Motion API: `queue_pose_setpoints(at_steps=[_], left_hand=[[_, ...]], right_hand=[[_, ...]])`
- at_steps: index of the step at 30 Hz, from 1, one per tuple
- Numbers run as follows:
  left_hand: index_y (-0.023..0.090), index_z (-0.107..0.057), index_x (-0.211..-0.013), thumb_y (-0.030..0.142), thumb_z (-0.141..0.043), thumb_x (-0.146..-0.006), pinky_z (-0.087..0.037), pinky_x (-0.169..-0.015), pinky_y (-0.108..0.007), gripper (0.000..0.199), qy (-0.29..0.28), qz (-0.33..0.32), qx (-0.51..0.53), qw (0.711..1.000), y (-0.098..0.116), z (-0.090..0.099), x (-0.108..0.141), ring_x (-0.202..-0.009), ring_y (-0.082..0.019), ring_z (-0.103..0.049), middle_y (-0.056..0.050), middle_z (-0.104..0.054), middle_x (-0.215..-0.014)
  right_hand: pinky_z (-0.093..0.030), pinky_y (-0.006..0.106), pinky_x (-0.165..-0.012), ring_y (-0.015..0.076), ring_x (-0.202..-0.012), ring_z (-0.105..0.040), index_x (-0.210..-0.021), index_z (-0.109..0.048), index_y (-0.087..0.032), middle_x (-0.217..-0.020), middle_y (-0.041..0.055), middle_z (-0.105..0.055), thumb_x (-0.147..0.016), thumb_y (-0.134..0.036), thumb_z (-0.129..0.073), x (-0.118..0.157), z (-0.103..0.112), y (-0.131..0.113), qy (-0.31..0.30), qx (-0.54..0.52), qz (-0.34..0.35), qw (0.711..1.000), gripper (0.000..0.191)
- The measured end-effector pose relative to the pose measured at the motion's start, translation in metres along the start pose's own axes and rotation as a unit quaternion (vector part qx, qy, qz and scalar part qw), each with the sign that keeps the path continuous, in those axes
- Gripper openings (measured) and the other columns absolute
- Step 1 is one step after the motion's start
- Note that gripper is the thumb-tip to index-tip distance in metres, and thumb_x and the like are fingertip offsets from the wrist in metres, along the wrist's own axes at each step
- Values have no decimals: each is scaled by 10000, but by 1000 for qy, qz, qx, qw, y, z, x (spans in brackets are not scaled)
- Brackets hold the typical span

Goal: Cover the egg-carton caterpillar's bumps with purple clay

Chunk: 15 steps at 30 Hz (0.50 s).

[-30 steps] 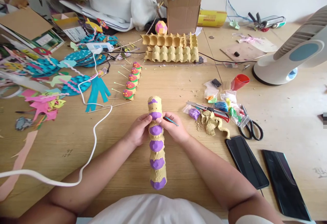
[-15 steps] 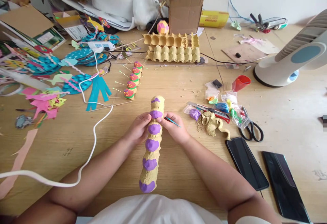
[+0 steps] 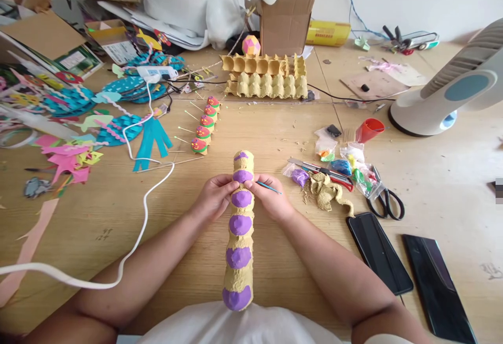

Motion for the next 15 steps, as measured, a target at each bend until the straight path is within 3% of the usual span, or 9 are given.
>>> queue_pose_setpoints(at_steps=[4, 10, 13, 15], left_hand=[[176, -846, -854, 387, -1006, -642, -575, -835, -307, 339, 8, 3, 27, 1000, -1, -2, 3, -812, -185, -755, -67, -837, -896], [166, -834, -965, 500, -984, -675, -513, -659, -251, 467, -40, 98, 95, 990, -6, -8, 9, -691, -136, -671, -52, -795, -847], [181, -805, -964, 503, -974, -693, -524, -686, -271, 454, -32, 86, 100, 991, -5, -3, 6, -718, -150, -674, -42, -776, -862], [193, -773, -923, 518, -952, -723, -513, -661, -276, 422, -23, 80, 100, 991, -4, 1, 4, -672, -144, -645, -17, -735, -794]], right_hand=[[-500, 271, -722, 130, -714, -622, -809, -796, -207, -790, -5, -752, -721, -473, -962, 1, 1, 2, -7, 20, 4, 1000, 325], [-494, 298, -739, 152, -734, -595, -806, -747, -212, -804, 0, -715, -721, -533, -946, 4, -3, -3, -15, 87, 23, 996, 387], [-488, 317, -754, 172, -770, -584, -905, -742, -232, -826, 9, -672, -849, -633, -799, 4, -2, -12, 18, 121, 80, 989, 409], [-469, 327, -750, 175, -753, -559, -1007, -722, -243, -783, 0, -610, -946, -614, -673, 5, 0, -19, 53, 119, 123, 984, 379]])
Point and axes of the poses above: each hand's wrist, its own x-axis away from the middle knuckle, its own z-axis out of the back of the hand, y = z × x, the point moved 3 cm from there along -x, towards the middle knuckle
